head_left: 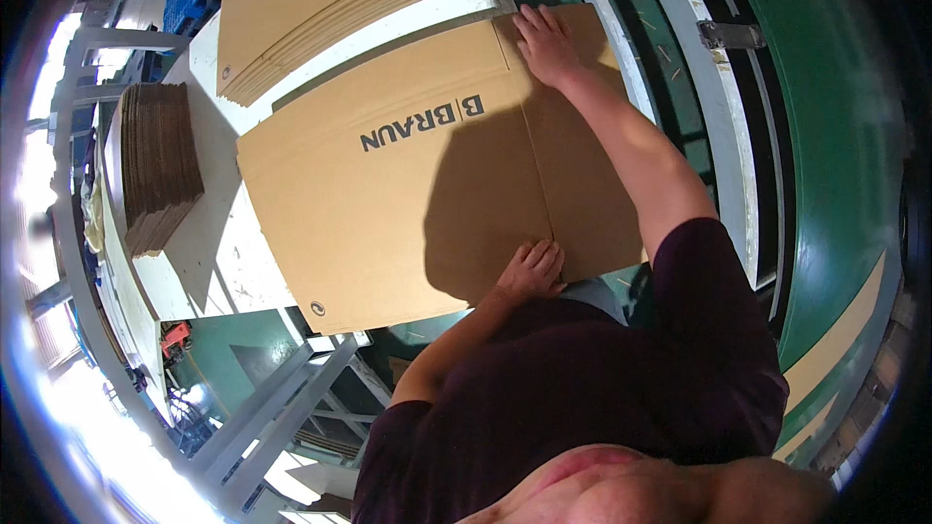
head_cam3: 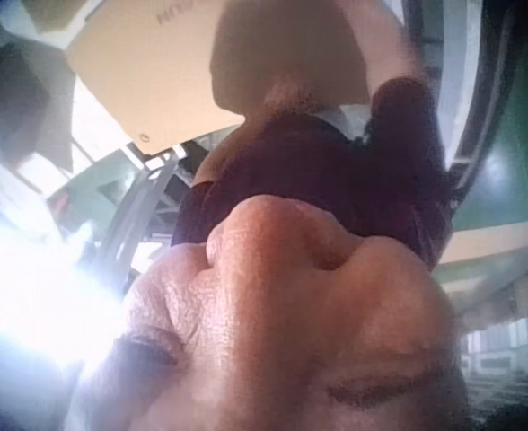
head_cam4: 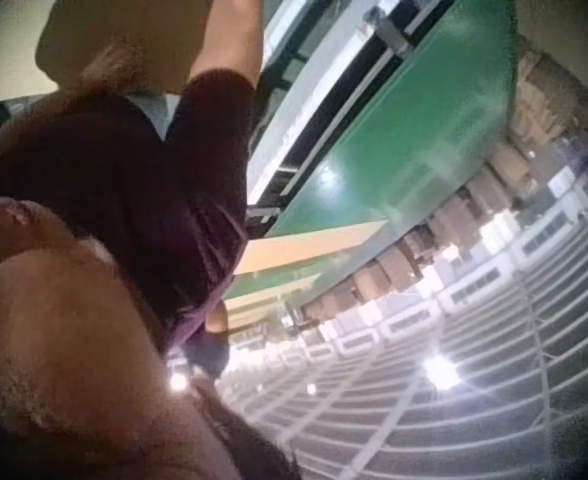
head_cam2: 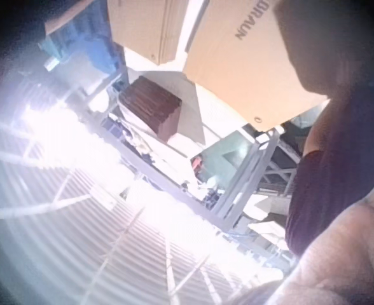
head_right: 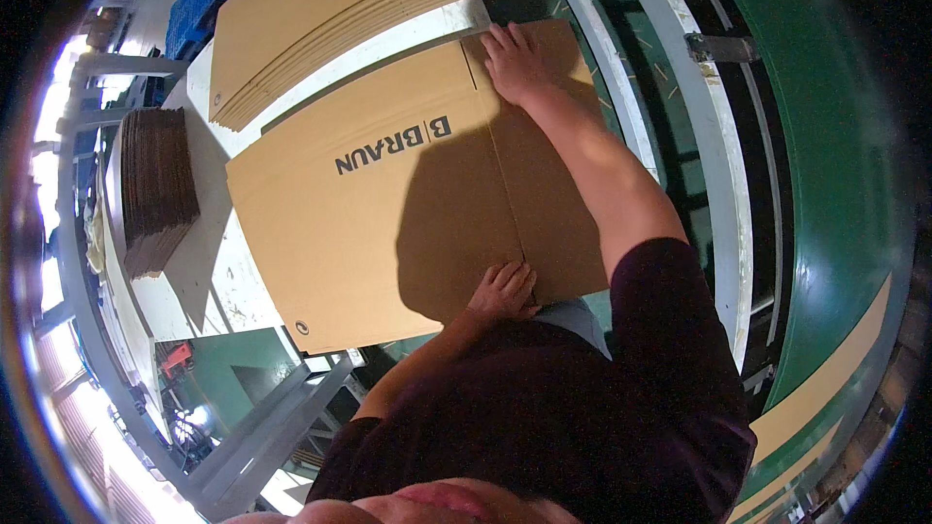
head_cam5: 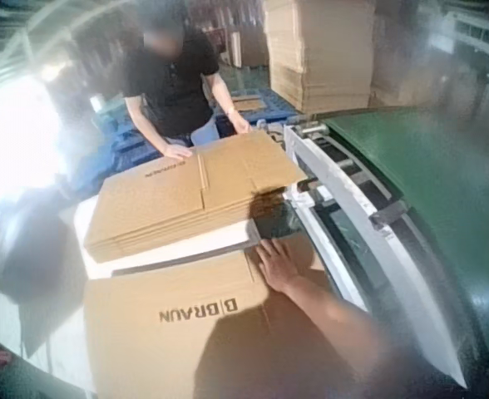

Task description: The person folds flat cardboard pieces on a table and places them onto a conveyor belt. The person repeatedly picks up cardboard, folds it, and moves it to the belt while another person assists nearby.

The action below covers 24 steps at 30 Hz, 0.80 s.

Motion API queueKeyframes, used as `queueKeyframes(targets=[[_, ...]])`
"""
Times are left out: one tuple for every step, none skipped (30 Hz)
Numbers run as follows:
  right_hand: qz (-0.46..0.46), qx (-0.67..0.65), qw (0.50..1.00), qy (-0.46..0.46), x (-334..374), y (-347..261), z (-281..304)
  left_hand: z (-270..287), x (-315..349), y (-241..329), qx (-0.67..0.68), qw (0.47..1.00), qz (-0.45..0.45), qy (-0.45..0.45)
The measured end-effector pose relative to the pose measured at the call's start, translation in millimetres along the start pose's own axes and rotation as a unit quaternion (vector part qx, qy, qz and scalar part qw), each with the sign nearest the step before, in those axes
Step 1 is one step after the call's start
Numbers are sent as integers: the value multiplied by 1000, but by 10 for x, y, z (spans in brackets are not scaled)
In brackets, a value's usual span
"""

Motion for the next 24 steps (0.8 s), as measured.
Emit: queueKeyframes(targets=[[8,-9,1000,3,-187,15,-36,-5,-9,-12,1,1000,-3,9],[16,-19,1000,4,-296,-36,-71,-10,15,-14,3,1000,-2,17],[11,-23,1000,8,-342,-75,-70,-9,26,-10,6,1000,-3,26],[6,-26,1000,12,-370,-117,-58,3,11,-3,4,1000,-1,24],[1,-28,999,15,-356,-152,-74,18,4,4,2,1000,-1,21],[14,-19,996,90,-357,-213,60,40,-31,-8,-3,1000,-1,23],[11,-19,995,92,-348,-223,82,37,-34,-8,-9,1000,-6,25],[8,-18,995,95,-330,-226,116,27,-20,0,-15,999,-12,27],[5,-17,995,101,-345,-242,167,42,-17,-11,-25,999,-19,30],[4,-24,994,104,-333,-254,169,41,-8,-18,-24,999,-20,23],[4,-30,994,106,-300,-263,157,38,11,-15,-23,999,-22,15],[4,-36,993,111,-294,-265,143,42,4,-26,-24,999,-23,9],[9,-36,994,106,-293,-272,110,66,2,-35,-18,999,-24,16],[12,-36,994,100,-285,-279,77,90,8,-37,-12,999,-25,22],[13,-35,995,96,-263,-276,51,116,21,-30,-6,999,-28,28],[10,-32,993,115,-239,-271,61,98,34,-27,-13,999,-28,21],[6,-29,991,134,-216,-266,71,62,45,-18,-20,999,-28,14],[3,-23,988,155,-187,-268,127,73,25,-13,-28,999,-31,9],[-49,-17,985,165,-91,-172,180,103,13,1,-33,999,-37,14],[-103,-12,979,174,70,-65,255,131,2,22,-38,998,-44,18],[-148,-10,971,186,204,-16,362,177,2,26,-48,998,-45,27],[-198,-63,970,124,379,166,423,172,21,28,-38,998,-35,32],[-260,-91,956,103,664,391,495,148,41,37,-28,999,-26,38],[-324,-113,936,83,977,620,576,141,36,41,-15,999,-18,47]])
Point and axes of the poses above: each hand's wrist, its own x-axis away from the middle knuckle, its own z-axis out of the back of the hand, y = z × x, the point moved 9 cm from there along -x, towards the middle knuckle, and after that the axes turned 6 degrees about z, right-handed, at the moved point
